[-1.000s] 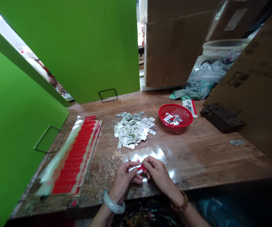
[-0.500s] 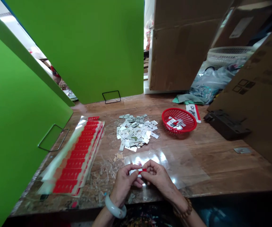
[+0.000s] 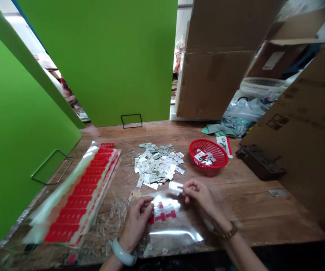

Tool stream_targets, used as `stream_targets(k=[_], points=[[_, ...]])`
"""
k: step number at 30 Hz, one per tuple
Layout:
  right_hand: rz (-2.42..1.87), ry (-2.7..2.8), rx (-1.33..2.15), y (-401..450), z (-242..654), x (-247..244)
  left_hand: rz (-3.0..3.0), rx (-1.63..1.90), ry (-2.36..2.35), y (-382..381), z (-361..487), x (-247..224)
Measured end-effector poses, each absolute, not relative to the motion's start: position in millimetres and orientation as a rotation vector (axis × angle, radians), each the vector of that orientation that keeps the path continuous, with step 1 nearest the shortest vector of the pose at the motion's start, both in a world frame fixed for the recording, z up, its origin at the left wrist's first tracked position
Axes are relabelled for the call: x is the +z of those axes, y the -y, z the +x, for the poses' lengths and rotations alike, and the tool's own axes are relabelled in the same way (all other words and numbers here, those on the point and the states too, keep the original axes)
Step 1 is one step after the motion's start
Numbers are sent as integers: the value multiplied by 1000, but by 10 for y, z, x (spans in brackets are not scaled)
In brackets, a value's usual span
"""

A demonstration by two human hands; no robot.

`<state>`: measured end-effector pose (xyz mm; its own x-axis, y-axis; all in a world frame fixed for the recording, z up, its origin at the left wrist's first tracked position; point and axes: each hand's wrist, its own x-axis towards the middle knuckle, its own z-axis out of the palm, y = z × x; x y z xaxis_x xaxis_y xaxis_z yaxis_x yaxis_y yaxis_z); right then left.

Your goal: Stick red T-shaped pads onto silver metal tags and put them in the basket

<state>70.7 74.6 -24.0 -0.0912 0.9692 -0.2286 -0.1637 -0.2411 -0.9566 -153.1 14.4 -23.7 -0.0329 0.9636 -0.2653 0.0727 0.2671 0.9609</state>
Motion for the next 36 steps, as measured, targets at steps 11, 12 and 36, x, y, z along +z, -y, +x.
stream_targets(k=[11,12,36], points=[[-1172,783,1278,-1042,985,-164,1881,789,-1633,2,-1598,-592],[-1205,873,1289,-945,926,-238,1933,741,-1634,15,-1575,-586],[-1436,1876,713,-140,441,-644,2204,427,-1756,-6,-1375,-483]])
